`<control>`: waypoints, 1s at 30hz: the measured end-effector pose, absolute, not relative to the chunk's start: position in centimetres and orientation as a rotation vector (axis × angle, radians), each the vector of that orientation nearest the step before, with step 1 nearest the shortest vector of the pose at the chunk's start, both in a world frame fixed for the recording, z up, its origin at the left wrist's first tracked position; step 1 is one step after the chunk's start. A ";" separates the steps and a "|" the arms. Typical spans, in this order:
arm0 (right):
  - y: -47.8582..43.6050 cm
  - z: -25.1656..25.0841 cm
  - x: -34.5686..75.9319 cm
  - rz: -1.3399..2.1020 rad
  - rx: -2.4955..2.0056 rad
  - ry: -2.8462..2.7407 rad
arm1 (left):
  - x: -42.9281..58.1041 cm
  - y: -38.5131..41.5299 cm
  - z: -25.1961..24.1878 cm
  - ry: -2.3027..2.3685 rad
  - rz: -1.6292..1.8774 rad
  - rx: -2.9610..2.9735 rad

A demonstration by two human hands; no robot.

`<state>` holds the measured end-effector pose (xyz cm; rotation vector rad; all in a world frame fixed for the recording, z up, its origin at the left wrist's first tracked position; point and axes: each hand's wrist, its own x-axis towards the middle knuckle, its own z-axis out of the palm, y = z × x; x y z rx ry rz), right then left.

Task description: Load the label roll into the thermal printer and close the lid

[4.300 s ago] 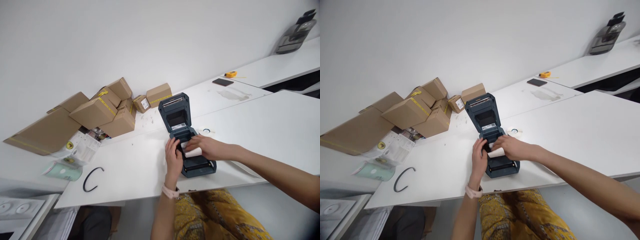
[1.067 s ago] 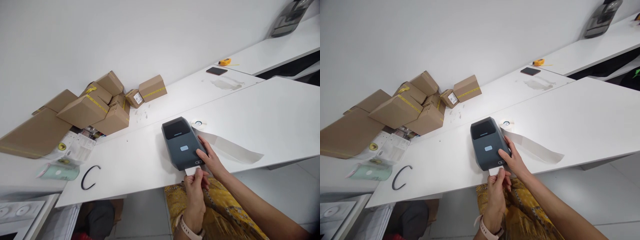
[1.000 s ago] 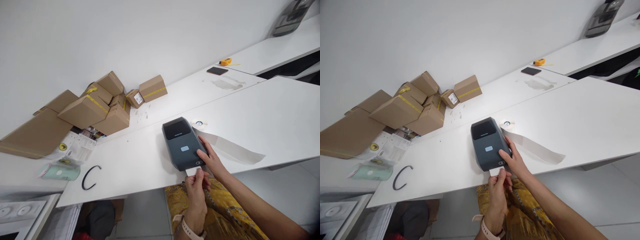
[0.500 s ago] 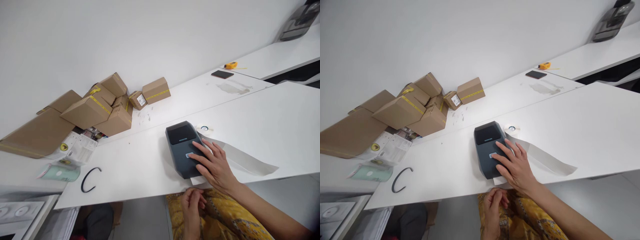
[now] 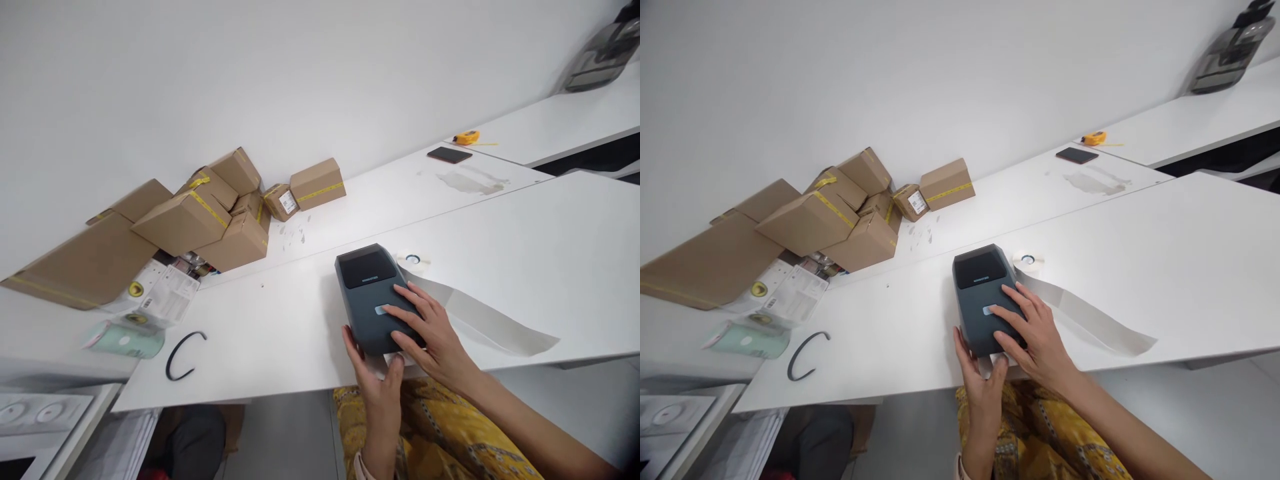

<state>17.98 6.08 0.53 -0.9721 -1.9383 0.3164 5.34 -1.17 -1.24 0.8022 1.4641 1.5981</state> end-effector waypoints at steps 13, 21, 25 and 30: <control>8.9 5.3 17.7 0.394 -0.919 -1.776 | 4.5 -0.7 -2.5 1.568 1.525 0.853; 16.0 14.1 15.5 0.261 -0.995 -1.780 | 4.5 -0.6 -1.8 1.575 1.548 0.851; 20.3 16.6 14.2 0.533 -1.030 -1.722 | 4.8 -0.2 -2.8 1.481 1.589 0.829; 25.8 18.5 12.8 0.621 -1.199 -1.728 | 5.2 0.2 -3.7 1.361 1.662 0.777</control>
